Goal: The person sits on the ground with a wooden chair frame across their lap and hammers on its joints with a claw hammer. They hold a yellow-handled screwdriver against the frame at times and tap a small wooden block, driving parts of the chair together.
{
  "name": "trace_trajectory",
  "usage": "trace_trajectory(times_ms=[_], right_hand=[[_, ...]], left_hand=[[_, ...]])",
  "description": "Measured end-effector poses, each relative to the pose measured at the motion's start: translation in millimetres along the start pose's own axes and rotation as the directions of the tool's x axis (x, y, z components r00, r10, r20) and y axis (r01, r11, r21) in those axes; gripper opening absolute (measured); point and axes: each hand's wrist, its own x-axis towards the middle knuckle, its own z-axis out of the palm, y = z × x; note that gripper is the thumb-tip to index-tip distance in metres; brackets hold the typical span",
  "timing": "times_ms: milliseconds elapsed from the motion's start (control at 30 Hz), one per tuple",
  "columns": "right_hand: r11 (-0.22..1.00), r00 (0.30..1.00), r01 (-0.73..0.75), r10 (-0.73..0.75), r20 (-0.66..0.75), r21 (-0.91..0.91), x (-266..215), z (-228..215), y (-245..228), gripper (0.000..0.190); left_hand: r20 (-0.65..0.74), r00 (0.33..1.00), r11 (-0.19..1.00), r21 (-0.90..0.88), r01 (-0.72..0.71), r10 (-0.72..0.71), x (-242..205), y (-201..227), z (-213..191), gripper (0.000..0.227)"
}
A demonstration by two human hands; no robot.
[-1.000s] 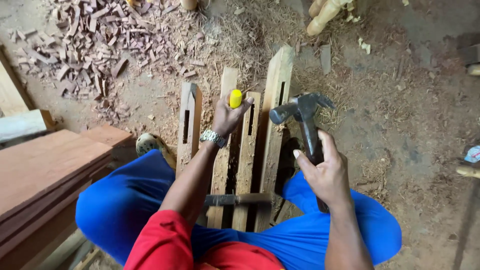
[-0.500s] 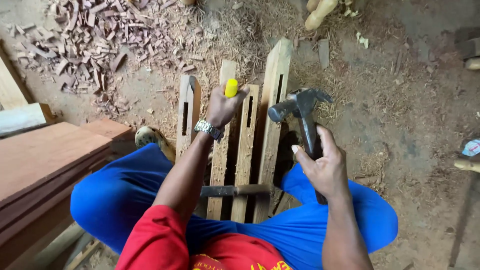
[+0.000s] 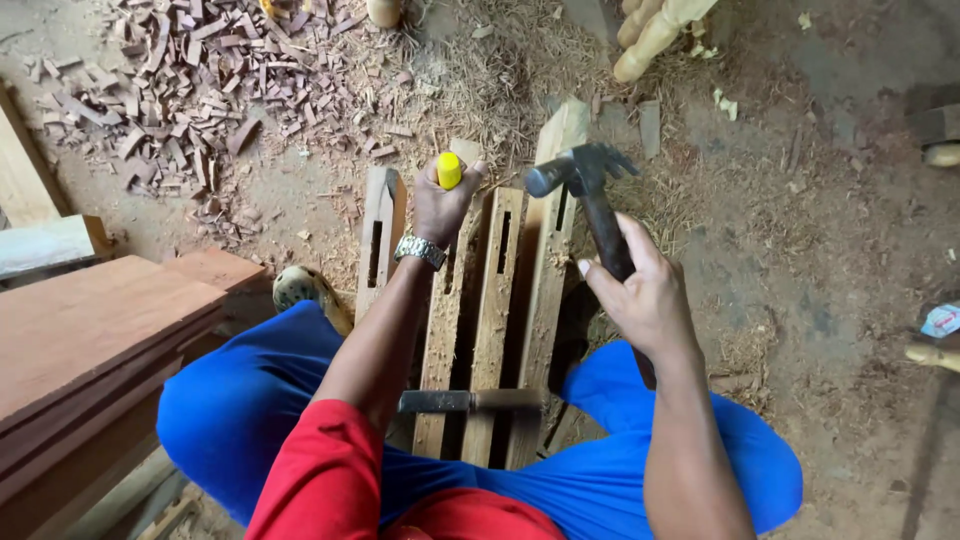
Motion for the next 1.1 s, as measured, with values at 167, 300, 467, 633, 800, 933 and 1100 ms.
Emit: trace_trajectory(times_ms=[167, 300, 467, 633, 800, 933, 1100], right_hand=[[0.947, 0.954, 0.300, -0.299, 0.031, -0.116, 44.5, 9.5, -1.8, 0.050], [0.941, 0.938, 0.320, -0.298, 0.175, -0.113, 91.6, 13.6, -26.9, 0.045], [0.895, 0.895, 0.441, -0.432, 0.114, -0.070, 158.0, 42.5, -37.0, 0.040], [0.932, 0.924, 0.241, -0.135, 0.357, -0.272, 164.2, 64.7, -57.3, 0.034], [0.622, 0.804, 0.503, -0.080, 0.590, -0.600, 182.5, 63.2, -45.4, 0.039], [0.824, 0.883, 0.350, -0.132, 0.450, -0.446, 191.8, 57.0, -58.5, 0.037], [0.944, 0.907, 0.149, -0.011, 0.421, -0.296, 190.0, 94.9, -27.3, 0.032]], left_hand=[[-0.039, 0.999, 1.000, 0.018, 0.004, -0.004, 7.1, 25.7, 1.2, 0.021], [0.016, 0.990, 0.991, -0.002, 0.137, -0.137, 23.8, 12.3, 8.5, 0.023], [0.009, 0.980, 0.980, -0.031, 0.199, -0.198, 37.8, -25.8, 12.6, 0.029], [-0.025, 0.979, 0.979, -0.031, 0.201, -0.202, 39.6, -29.9, 11.7, 0.027], [0.013, 0.971, 0.967, 0.096, 0.238, -0.240, 43.4, -41.6, 13.9, 0.025], [-0.021, 0.969, 0.967, 0.062, 0.249, -0.248, 47.8, -47.0, 16.2, 0.027], [0.063, 0.990, 0.991, 0.033, 0.128, -0.130, 54.3, -78.1, 15.0, 0.027]])
